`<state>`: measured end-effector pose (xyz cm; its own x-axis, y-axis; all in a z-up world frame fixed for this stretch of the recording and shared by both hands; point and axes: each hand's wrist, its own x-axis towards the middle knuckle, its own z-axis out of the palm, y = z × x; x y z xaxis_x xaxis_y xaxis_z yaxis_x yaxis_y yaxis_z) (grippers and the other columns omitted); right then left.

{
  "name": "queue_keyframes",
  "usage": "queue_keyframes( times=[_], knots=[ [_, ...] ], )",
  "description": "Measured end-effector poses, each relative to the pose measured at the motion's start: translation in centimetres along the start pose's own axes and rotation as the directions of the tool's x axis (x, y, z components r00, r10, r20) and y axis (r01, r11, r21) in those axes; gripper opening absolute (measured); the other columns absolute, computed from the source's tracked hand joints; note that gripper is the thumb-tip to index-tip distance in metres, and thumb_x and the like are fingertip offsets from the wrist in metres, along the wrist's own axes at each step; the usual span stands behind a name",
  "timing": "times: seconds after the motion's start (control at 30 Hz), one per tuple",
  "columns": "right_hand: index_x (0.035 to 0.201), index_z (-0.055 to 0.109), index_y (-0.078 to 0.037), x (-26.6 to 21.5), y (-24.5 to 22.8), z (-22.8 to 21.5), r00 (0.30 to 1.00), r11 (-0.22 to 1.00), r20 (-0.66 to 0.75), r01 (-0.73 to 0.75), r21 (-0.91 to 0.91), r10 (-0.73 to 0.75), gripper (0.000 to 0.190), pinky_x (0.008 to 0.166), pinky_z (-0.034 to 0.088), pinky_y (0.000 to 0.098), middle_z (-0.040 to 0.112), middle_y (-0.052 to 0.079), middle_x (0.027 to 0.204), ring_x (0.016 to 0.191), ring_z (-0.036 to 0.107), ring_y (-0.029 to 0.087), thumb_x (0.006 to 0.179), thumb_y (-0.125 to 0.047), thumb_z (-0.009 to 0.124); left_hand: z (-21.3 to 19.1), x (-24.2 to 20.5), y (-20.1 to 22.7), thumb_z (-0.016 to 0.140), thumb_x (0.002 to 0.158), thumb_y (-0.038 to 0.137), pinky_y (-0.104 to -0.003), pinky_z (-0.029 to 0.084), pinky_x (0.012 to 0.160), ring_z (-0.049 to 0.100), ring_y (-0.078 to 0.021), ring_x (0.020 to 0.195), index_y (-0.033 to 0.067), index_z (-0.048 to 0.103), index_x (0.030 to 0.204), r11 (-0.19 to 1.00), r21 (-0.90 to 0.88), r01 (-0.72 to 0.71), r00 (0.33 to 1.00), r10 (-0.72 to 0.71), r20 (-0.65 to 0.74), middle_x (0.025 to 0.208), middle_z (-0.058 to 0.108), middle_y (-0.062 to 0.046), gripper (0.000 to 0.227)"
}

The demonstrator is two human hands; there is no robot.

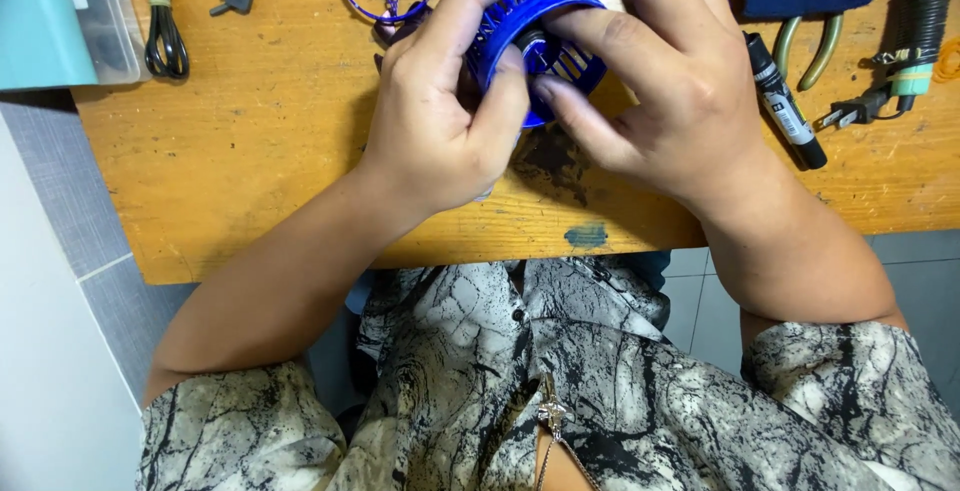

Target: Assembling a small handheld fan by fitting the motor and blade assembly into the protective plastic housing.

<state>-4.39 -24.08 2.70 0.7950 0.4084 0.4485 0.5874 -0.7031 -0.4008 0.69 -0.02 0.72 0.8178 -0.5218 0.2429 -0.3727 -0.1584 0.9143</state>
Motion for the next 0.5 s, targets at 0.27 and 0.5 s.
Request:
queue_keyframes(
  times=[0.27,0.5],
  knots=[
    [0.144,0.071,0.016,-0.6,1.4,0.1,0.993,0.988,0.022,-0.117,0.103,0.116,0.036,0.113,0.052,0.0588,0.071,0.035,0.145,0.130,0.069,0.054,0.125,-0.009,0.087,-0.7,0.5,1.0,0.068,0.112,0.006,-0.027,0.075,0.108,0.075,-0.0100,0.111,0.0149,0.023,0.185,0.883,-0.321,0.343,0.925,-0.258,0.277,0.150,0.074,-0.007,0.087],
    [0.145,0.075,0.013,-1.1,2.8,-0.4,0.991,0.991,0.092,-0.107,0.084,0.099,0.039,0.112,0.050,0.0575,0.073,0.033,0.147,0.130,0.068,0.052,0.118,-0.007,0.095,0.1,0.4,-0.1,0.069,0.115,-0.013,-0.021,0.070,0.085,0.074,-0.0106,0.115,0.0201,0.027,0.184,0.790,-0.472,0.390,0.910,-0.254,0.327,0.181,0.058,-0.016,0.087]
  ],
)
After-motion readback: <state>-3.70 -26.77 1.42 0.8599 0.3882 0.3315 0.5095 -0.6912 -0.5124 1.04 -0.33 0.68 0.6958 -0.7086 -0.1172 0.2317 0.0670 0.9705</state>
